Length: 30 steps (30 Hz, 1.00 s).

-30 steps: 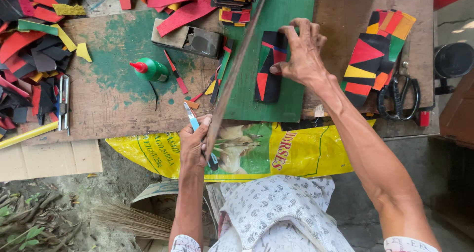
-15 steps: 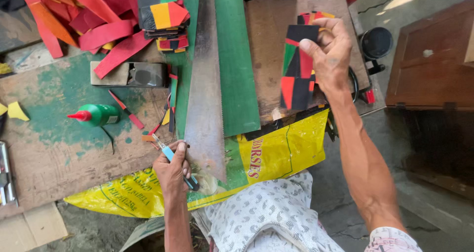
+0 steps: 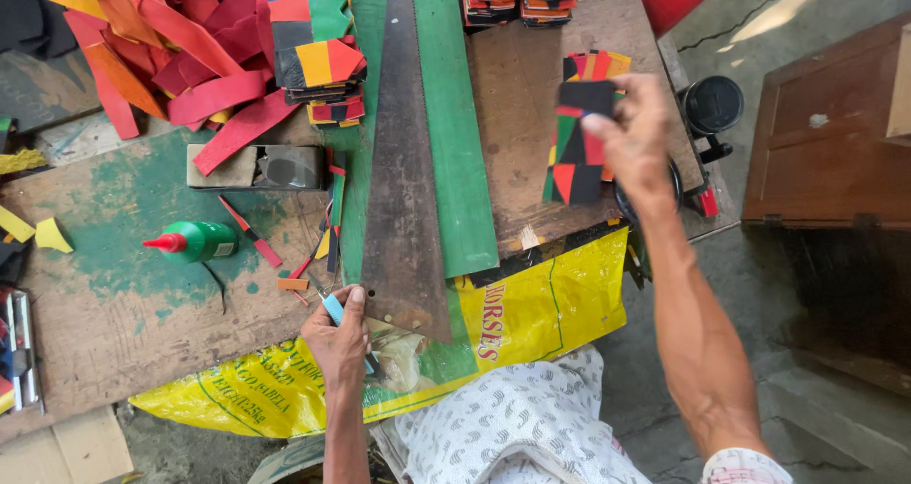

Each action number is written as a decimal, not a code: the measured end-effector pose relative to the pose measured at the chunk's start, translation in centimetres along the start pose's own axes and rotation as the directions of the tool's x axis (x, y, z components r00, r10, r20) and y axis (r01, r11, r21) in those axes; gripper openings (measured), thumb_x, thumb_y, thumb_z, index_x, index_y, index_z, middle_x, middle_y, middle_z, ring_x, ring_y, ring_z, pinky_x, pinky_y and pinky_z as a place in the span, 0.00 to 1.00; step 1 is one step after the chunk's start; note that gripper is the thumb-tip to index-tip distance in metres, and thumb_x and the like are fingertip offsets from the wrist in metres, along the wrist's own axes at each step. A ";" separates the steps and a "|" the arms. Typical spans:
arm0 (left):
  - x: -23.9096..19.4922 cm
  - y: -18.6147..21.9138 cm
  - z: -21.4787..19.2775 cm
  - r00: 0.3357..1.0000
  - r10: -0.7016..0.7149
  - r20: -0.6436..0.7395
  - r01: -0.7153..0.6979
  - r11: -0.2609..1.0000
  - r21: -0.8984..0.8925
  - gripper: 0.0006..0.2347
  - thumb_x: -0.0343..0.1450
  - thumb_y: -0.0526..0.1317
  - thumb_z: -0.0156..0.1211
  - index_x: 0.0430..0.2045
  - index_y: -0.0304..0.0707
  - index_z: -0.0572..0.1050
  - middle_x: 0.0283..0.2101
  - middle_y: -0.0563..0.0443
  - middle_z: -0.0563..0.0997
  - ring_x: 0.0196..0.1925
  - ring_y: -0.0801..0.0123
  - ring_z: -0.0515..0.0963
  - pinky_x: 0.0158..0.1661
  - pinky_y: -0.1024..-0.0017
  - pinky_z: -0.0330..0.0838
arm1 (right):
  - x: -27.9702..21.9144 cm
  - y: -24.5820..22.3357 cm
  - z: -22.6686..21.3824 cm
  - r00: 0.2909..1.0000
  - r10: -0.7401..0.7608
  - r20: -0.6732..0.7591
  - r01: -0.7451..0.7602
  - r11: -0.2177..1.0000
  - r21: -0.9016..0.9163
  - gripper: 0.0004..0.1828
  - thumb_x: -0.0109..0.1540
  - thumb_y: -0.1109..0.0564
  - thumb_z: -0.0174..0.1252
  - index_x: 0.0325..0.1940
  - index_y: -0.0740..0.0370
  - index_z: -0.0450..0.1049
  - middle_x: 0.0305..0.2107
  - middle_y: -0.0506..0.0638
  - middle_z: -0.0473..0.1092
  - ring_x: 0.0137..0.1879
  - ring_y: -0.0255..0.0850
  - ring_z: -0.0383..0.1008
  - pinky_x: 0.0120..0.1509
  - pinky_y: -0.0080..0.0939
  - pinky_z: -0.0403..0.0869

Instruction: The person uses a utility knife and a metal ruler to cut a multicolored foam sheet into geometric shapes on a green cutting board. The person repeatedly aligns the ruler, cuts along its edge, and stacks the finished pieces.

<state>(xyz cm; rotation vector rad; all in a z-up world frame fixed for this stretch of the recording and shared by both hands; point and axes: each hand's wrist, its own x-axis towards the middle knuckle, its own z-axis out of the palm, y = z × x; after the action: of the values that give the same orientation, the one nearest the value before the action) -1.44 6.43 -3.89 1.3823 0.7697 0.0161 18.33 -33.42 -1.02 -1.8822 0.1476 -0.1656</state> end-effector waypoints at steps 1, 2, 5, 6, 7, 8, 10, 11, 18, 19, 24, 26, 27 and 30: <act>0.0 -0.1 0.0 1.000 0.003 0.003 -0.003 1.000 -0.002 0.10 0.71 0.39 0.66 0.37 0.27 0.79 0.18 0.58 0.71 0.13 0.82 0.64 0.14 0.77 0.55 | 0.6 -0.4 -1.3 0.997 -0.082 -0.004 0.082 0.995 0.053 0.30 0.60 0.75 0.64 0.64 0.67 0.64 0.45 0.50 0.73 0.49 0.37 0.77 0.55 0.36 0.78; 0.1 -0.3 0.0 1.000 0.005 0.006 -0.005 1.000 -0.001 0.10 0.71 0.39 0.66 0.37 0.27 0.79 0.18 0.59 0.72 0.13 0.82 0.64 0.15 0.78 0.55 | 1.3 -0.7 -2.4 0.987 -0.162 -0.010 0.162 0.981 0.108 0.29 0.63 0.78 0.63 0.65 0.68 0.64 0.49 0.50 0.73 0.54 0.35 0.78 0.61 0.35 0.79; 0.5 -0.3 0.0 1.000 0.030 -0.002 -0.030 0.998 0.049 0.10 0.71 0.39 0.66 0.36 0.28 0.80 0.19 0.59 0.72 0.14 0.83 0.65 0.15 0.78 0.56 | 3.0 -2.1 -4.0 1.000 0.017 -0.016 -0.013 0.974 0.224 0.29 0.61 0.72 0.64 0.64 0.65 0.63 0.43 0.55 0.76 0.47 0.39 0.79 0.54 0.38 0.80; 0.3 -0.4 -0.2 0.999 0.037 -0.014 -0.035 0.997 0.075 0.10 0.71 0.40 0.66 0.35 0.28 0.81 0.19 0.60 0.73 0.14 0.83 0.66 0.16 0.78 0.56 | 3.3 -2.6 -3.9 0.999 0.011 -0.035 -0.011 1.000 -0.001 0.29 0.62 0.69 0.65 0.65 0.65 0.63 0.43 0.55 0.76 0.48 0.40 0.78 0.53 0.40 0.78; 0.2 -0.6 -0.5 0.999 0.038 -0.009 -0.037 0.997 0.070 0.10 0.71 0.40 0.67 0.35 0.28 0.81 0.18 0.59 0.73 0.14 0.83 0.66 0.15 0.78 0.57 | 3.4 -3.1 -3.3 0.999 -0.003 -0.053 -0.009 0.974 -0.226 0.31 0.62 0.66 0.67 0.67 0.65 0.64 0.43 0.55 0.76 0.48 0.41 0.77 0.53 0.41 0.76; 0.3 -0.8 -0.4 0.999 0.045 0.001 -0.045 0.997 0.062 0.10 0.71 0.40 0.67 0.35 0.29 0.81 0.18 0.59 0.73 0.14 0.83 0.66 0.15 0.78 0.57 | 3.0 -3.4 -2.4 0.975 -0.210 -0.070 0.157 0.879 -0.449 0.32 0.60 0.65 0.69 0.66 0.66 0.65 0.45 0.58 0.75 0.51 0.48 0.76 0.54 0.46 0.74; 0.6 -1.1 -0.1 0.999 0.053 -0.012 -0.052 0.998 0.042 0.10 0.70 0.40 0.67 0.35 0.29 0.82 0.18 0.59 0.73 0.14 0.82 0.65 0.16 0.78 0.57 | 1.5 -4.1 -0.3 0.811 -0.584 0.039 0.377 0.471 -0.798 0.35 0.55 0.64 0.74 0.64 0.68 0.69 0.49 0.64 0.74 0.57 0.60 0.72 0.56 0.56 0.68; 0.8 -1.2 0.2 0.998 0.053 -0.034 -0.052 0.998 0.031 0.10 0.70 0.39 0.67 0.34 0.28 0.82 0.19 0.58 0.74 0.15 0.82 0.65 0.16 0.78 0.57 | 1.7 -4.6 1.4 0.838 -0.545 0.036 0.420 0.601 -0.680 0.28 0.57 0.64 0.73 0.60 0.66 0.72 0.51 0.61 0.74 0.59 0.58 0.72 0.62 0.56 0.68; 1.1 -2.1 0.0 0.985 0.159 -0.073 -0.153 0.984 0.088 0.09 0.69 0.38 0.68 0.33 0.27 0.83 0.22 0.60 0.76 0.21 0.85 0.68 0.22 0.79 0.60 | 2.0 -9.6 16.7 0.677 -0.616 0.402 0.724 0.657 -0.211 0.21 0.57 0.62 0.72 0.53 0.64 0.76 0.48 0.54 0.75 0.58 0.54 0.73 0.66 0.52 0.68; 1.2 -2.1 0.1 0.982 0.176 -0.068 -0.170 0.982 0.085 0.09 0.69 0.38 0.68 0.33 0.27 0.83 0.23 0.61 0.77 0.22 0.85 0.68 0.23 0.80 0.62 | 2.8 -10.6 18.6 0.646 -0.630 0.431 0.746 0.640 -0.182 0.23 0.56 0.63 0.72 0.54 0.64 0.75 0.49 0.55 0.75 0.59 0.54 0.72 0.67 0.52 0.69; 1.1 -1.9 -0.1 0.988 0.145 -0.056 -0.140 0.986 0.089 0.08 0.70 0.38 0.68 0.32 0.28 0.84 0.22 0.62 0.76 0.22 0.85 0.67 0.22 0.80 0.59 | 6.5 -14.0 24.6 0.523 -0.663 0.535 0.832 0.533 -0.153 0.31 0.49 0.61 0.74 0.55 0.68 0.74 0.50 0.59 0.73 0.59 0.57 0.70 0.64 0.53 0.67; 1.1 -1.7 -0.2 0.991 0.120 -0.056 -0.113 0.988 0.103 0.09 0.70 0.38 0.68 0.31 0.28 0.84 0.20 0.62 0.74 0.21 0.85 0.66 0.21 0.79 0.57 | 7.6 -14.2 25.7 0.524 -0.614 0.589 0.825 0.538 -0.173 0.33 0.47 0.60 0.76 0.55 0.69 0.74 0.48 0.60 0.73 0.57 0.58 0.69 0.63 0.53 0.67; 1.2 -1.5 -0.2 0.993 0.108 -0.055 -0.102 0.989 0.110 0.09 0.70 0.38 0.68 0.31 0.28 0.84 0.20 0.61 0.73 0.20 0.84 0.65 0.21 0.78 0.57 | 8.0 -14.2 25.9 0.502 -0.632 0.591 0.840 0.520 -0.156 0.32 0.49 0.60 0.75 0.55 0.69 0.73 0.47 0.60 0.73 0.55 0.58 0.70 0.62 0.52 0.69; 1.1 -1.4 -0.3 0.996 0.080 -0.047 -0.075 0.992 0.104 0.09 0.69 0.39 0.68 0.31 0.28 0.83 0.19 0.61 0.73 0.20 0.84 0.66 0.20 0.78 0.57 | 9.3 -13.4 25.7 0.493 -0.640 0.589 0.825 0.559 -0.084 0.23 0.58 0.62 0.68 0.56 0.69 0.74 0.45 0.60 0.75 0.52 0.54 0.75 0.58 0.48 0.74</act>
<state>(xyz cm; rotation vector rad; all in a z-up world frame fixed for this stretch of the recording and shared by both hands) -1.35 6.83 -5.64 1.5132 0.7675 0.0745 32.59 -7.01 4.18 -2.1748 -1.1300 -0.2491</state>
